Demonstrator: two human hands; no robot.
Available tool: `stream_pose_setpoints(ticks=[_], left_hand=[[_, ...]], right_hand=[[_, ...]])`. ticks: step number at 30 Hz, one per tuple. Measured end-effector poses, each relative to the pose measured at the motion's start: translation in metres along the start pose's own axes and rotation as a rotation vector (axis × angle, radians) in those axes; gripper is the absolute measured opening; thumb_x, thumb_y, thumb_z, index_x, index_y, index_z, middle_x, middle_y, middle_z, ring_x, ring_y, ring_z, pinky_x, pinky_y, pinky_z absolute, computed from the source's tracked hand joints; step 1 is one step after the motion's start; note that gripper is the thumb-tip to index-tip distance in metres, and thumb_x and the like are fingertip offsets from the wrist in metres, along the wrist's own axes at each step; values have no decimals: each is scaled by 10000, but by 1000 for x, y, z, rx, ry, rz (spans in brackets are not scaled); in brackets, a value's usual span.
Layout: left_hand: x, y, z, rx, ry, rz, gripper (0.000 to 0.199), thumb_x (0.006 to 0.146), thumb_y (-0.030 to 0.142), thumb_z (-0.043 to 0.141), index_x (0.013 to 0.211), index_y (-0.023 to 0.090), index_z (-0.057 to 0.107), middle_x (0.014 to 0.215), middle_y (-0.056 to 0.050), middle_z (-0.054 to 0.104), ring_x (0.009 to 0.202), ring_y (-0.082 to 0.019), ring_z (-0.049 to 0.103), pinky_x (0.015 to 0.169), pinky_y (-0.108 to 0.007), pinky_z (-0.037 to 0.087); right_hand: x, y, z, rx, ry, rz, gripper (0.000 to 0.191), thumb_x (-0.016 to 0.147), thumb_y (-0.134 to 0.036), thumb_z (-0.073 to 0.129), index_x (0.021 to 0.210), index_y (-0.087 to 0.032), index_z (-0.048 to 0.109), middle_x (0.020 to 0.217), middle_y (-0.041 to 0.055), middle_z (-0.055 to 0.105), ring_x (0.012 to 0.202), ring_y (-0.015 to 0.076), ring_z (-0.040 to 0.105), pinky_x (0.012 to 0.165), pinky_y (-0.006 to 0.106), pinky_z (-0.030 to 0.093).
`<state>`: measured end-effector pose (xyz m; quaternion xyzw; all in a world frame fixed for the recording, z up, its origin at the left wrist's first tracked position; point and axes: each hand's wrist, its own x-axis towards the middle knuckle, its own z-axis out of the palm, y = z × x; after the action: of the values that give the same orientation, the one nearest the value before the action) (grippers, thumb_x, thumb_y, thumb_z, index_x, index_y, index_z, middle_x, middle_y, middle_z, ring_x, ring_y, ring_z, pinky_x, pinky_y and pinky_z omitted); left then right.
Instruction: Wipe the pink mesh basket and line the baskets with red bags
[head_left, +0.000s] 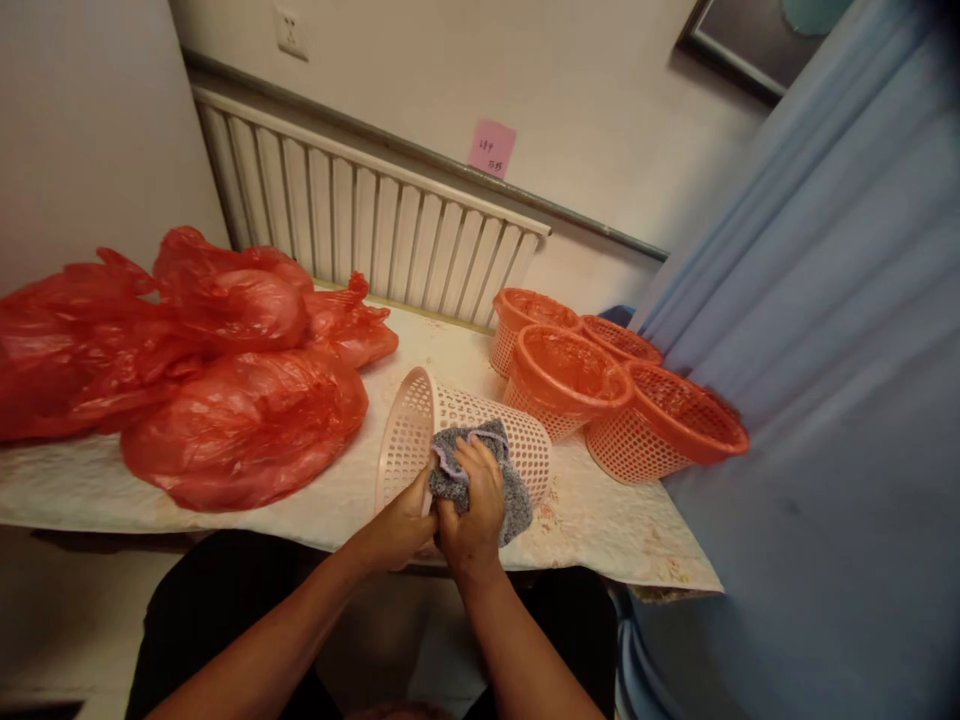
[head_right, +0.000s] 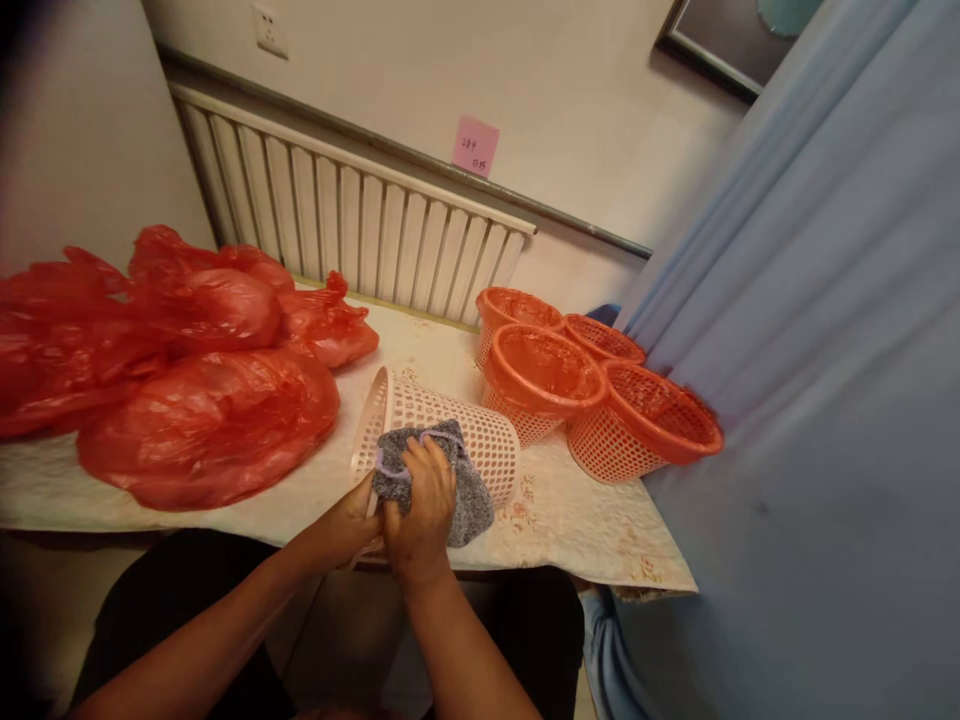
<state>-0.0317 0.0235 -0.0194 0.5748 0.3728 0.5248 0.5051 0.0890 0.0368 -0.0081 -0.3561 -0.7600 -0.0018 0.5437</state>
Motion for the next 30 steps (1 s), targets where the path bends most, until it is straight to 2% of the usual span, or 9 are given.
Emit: stream_pose_setpoints(ticks=[4,9,12,15,17,19,23,26,30], left_hand=[[-3,-8,0,-77,-78,-24,643,855,283,597,1443,164,367,1413,-140,527,1356,-296,428,1167,-473,292],[-11,-7,3,-17,-43,-90,632,819,197,555,1427,177,384,1389,-102,560,1318,-271,480,1158,-460,324],[-12,-3,4,35,-34,-92,635,808,172,530,1426,164,383,1399,-104,551,1328,-263,470,1170,-458,298],[-11,-4,3,30,-40,-83,633,816,166,522,1431,158,374,1396,-108,553,1332,-259,465,1169,-460,294],[-9,-6,4,10,-61,-72,631,819,160,523,1433,165,376,1395,-106,555,1329,-258,468,1166,-462,300],[-7,-7,4,-9,-87,-59,628,822,159,530,1432,171,383,1390,-103,560,1321,-261,476,1162,-469,306],[-4,-13,0,-2,-126,-25,612,854,240,576,1434,175,391,1419,-115,529,1327,-279,462,1167,-478,291],[-8,-22,-6,54,-155,2,613,887,337,576,1442,165,384,1455,-138,482,1347,-304,429,1165,-492,279],[-20,-34,-15,116,-229,-42,560,918,379,531,1423,162,421,1401,-143,538,1314,-307,468,1153,-513,286]], right_hand=[[19,17,-2,-25,-63,22,533,740,-108,468,1257,-195,566,1255,73,625,1293,240,474,1087,473,385],[45,78,-17,-160,-23,243,424,789,-178,483,1191,-171,617,1203,102,638,1156,237,545,1038,433,408],[39,116,-37,-274,46,432,362,810,-227,466,1120,-166,643,1077,108,665,1026,251,582,934,419,454],[14,133,-51,-318,161,571,354,812,-262,458,1093,-146,639,1032,123,665,981,267,593,890,417,461],[-8,126,-50,-298,244,613,388,809,-269,467,1142,-135,616,1088,140,658,1041,277,590,920,428,452],[-30,105,-41,-256,292,563,430,816,-256,476,1215,-137,580,1196,151,629,1154,280,556,988,455,423],[-51,47,-16,-109,140,190,455,823,-175,465,1274,-168,529,1326,123,568,1318,273,449,1069,527,373],[-35,16,-5,-20,46,7,486,796,-129,469,1278,-180,508,1318,109,580,1348,279,423,1062,542,388],[9,6,0,24,-13,-72,489,779,-118,466,1260,-186,527,1290,93,606,1332,257,446,1075,509,387]])
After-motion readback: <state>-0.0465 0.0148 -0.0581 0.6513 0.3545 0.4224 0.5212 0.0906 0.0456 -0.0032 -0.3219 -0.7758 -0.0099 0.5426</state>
